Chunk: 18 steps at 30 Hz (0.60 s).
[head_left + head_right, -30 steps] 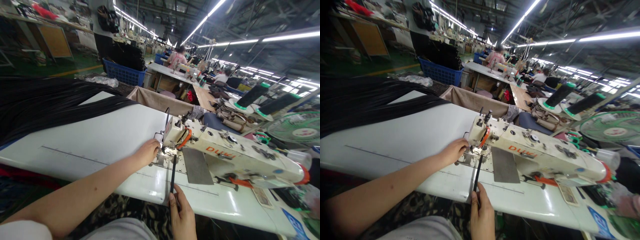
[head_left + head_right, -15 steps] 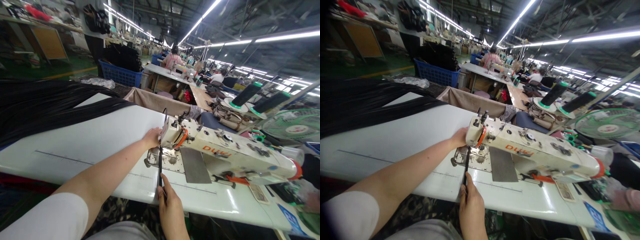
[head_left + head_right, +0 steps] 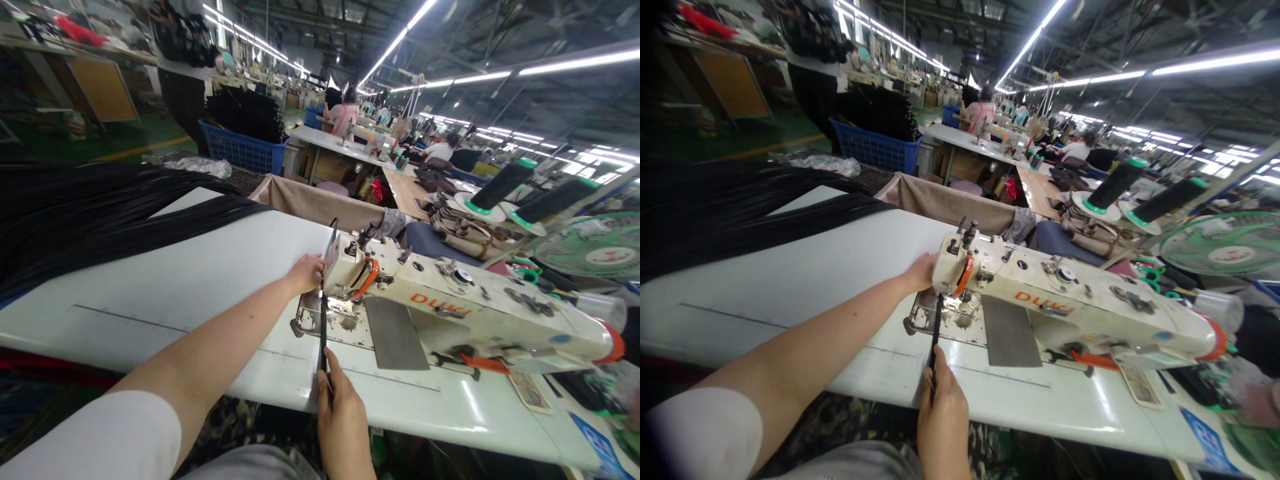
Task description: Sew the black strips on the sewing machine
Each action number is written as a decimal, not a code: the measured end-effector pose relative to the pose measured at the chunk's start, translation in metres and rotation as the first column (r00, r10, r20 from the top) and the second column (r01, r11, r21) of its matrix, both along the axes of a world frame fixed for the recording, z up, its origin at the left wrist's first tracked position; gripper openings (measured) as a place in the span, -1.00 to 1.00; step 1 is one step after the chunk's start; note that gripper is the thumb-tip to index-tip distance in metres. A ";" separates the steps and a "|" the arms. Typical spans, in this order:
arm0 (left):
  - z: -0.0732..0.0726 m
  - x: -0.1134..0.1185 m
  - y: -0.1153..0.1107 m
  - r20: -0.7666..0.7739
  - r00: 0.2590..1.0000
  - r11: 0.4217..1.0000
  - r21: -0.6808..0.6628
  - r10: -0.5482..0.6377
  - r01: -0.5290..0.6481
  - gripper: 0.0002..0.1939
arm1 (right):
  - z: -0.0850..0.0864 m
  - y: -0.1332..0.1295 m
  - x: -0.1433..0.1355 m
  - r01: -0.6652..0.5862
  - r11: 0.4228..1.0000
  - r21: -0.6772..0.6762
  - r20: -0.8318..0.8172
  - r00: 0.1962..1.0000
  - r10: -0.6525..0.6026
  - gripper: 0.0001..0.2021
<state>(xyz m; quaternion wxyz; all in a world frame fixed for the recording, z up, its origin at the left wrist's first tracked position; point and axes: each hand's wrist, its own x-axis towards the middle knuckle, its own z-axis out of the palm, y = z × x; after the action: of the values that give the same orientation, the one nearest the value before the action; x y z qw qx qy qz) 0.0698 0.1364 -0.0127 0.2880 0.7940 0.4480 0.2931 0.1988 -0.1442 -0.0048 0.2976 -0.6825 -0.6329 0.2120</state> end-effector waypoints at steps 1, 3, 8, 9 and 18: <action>0.001 0.000 -0.001 -0.004 1.000 1.000 -0.005 0.004 -0.004 -0.63 | 0.000 0.000 0.000 0.003 1.000 -0.005 0.003 1.000 -0.003 -0.49; 0.002 0.000 -0.002 -0.004 1.000 1.000 -0.012 0.012 -0.013 -0.62 | 0.001 0.002 -0.002 0.006 1.000 -0.031 0.002 1.000 -0.006 -0.48; 0.005 0.001 -0.005 0.025 1.000 1.000 -0.023 0.012 -0.011 -0.63 | 0.006 0.008 -0.008 0.012 0.995 -0.096 -0.015 1.000 -0.014 -0.46; 0.006 0.001 -0.005 0.032 0.999 1.000 -0.025 0.010 -0.009 -0.64 | 0.007 0.009 -0.009 0.014 0.994 -0.107 -0.016 1.000 -0.016 -0.46; 0.007 0.002 -0.007 0.146 0.988 0.996 -0.082 0.041 -0.029 -0.81 | 0.007 0.016 -0.009 0.043 0.988 -0.149 -0.030 0.998 -0.048 -0.46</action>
<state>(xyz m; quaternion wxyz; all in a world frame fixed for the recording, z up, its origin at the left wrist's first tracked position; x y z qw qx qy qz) 0.0713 0.1296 -0.0056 0.3467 0.7500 0.4505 0.3381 0.1901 -0.1278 0.0025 0.2616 -0.7134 -0.5945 0.2631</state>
